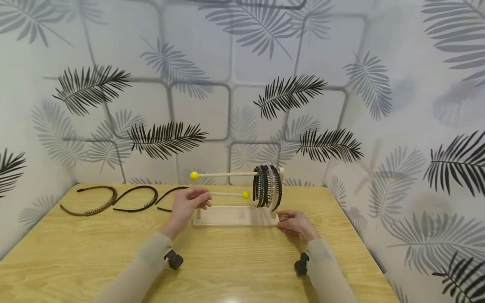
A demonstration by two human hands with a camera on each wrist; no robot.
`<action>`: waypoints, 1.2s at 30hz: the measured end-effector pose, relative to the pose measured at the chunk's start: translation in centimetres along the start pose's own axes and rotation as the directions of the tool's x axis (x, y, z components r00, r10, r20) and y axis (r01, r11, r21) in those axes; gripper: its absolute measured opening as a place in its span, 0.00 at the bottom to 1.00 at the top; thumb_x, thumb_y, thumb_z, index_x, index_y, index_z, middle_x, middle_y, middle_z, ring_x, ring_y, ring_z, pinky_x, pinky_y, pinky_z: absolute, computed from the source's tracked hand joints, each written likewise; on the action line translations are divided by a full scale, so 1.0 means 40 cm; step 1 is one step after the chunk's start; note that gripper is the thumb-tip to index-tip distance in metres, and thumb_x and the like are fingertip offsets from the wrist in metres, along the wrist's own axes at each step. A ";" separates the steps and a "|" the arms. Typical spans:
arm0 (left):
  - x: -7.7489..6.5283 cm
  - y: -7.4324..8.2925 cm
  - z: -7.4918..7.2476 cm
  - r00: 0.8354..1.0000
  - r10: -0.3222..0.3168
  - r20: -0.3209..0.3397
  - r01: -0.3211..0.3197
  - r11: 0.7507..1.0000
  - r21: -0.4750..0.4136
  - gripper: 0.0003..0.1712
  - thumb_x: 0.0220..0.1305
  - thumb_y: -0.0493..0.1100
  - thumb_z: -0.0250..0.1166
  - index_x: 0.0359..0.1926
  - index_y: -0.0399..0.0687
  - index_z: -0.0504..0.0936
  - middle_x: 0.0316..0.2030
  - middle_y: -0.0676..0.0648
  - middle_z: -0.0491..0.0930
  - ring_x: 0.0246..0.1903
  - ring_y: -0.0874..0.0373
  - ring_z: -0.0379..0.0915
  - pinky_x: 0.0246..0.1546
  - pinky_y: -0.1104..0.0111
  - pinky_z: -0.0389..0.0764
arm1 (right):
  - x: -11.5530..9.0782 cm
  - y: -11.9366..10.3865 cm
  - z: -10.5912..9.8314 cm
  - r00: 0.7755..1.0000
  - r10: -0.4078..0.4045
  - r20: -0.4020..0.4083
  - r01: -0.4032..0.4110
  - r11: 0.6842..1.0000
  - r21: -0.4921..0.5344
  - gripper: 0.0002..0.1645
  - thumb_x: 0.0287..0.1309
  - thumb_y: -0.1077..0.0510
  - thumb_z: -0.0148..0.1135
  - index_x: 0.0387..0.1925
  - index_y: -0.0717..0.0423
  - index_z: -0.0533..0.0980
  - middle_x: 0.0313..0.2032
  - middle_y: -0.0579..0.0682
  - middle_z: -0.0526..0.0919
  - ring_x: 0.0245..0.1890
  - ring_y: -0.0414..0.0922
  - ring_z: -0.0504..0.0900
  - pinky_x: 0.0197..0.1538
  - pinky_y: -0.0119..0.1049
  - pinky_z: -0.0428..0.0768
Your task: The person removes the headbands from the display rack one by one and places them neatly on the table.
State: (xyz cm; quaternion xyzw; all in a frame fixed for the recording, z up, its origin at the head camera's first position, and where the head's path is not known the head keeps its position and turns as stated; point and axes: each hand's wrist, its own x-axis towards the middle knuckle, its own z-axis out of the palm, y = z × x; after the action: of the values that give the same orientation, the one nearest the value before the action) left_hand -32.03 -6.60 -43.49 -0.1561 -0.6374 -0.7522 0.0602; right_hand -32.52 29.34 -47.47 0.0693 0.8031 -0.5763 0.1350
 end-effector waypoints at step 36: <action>0.036 -0.042 0.142 0.996 -0.041 0.082 0.033 0.994 0.102 0.12 0.65 0.37 0.66 0.45 0.31 0.84 0.37 0.32 0.85 0.30 0.59 0.83 0.35 0.66 0.85 | -0.002 -0.001 0.003 1.000 0.001 0.021 -0.002 0.998 0.058 0.32 0.61 0.71 0.60 0.67 0.68 0.66 0.49 0.58 0.79 0.39 0.37 0.83 0.48 0.34 0.84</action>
State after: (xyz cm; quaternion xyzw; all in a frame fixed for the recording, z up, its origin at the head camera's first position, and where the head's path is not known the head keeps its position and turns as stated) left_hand -32.96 -0.60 -43.82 -0.1723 -0.6791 -0.7130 0.0271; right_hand -32.44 29.21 -47.47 0.0677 0.7846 -0.5997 0.1417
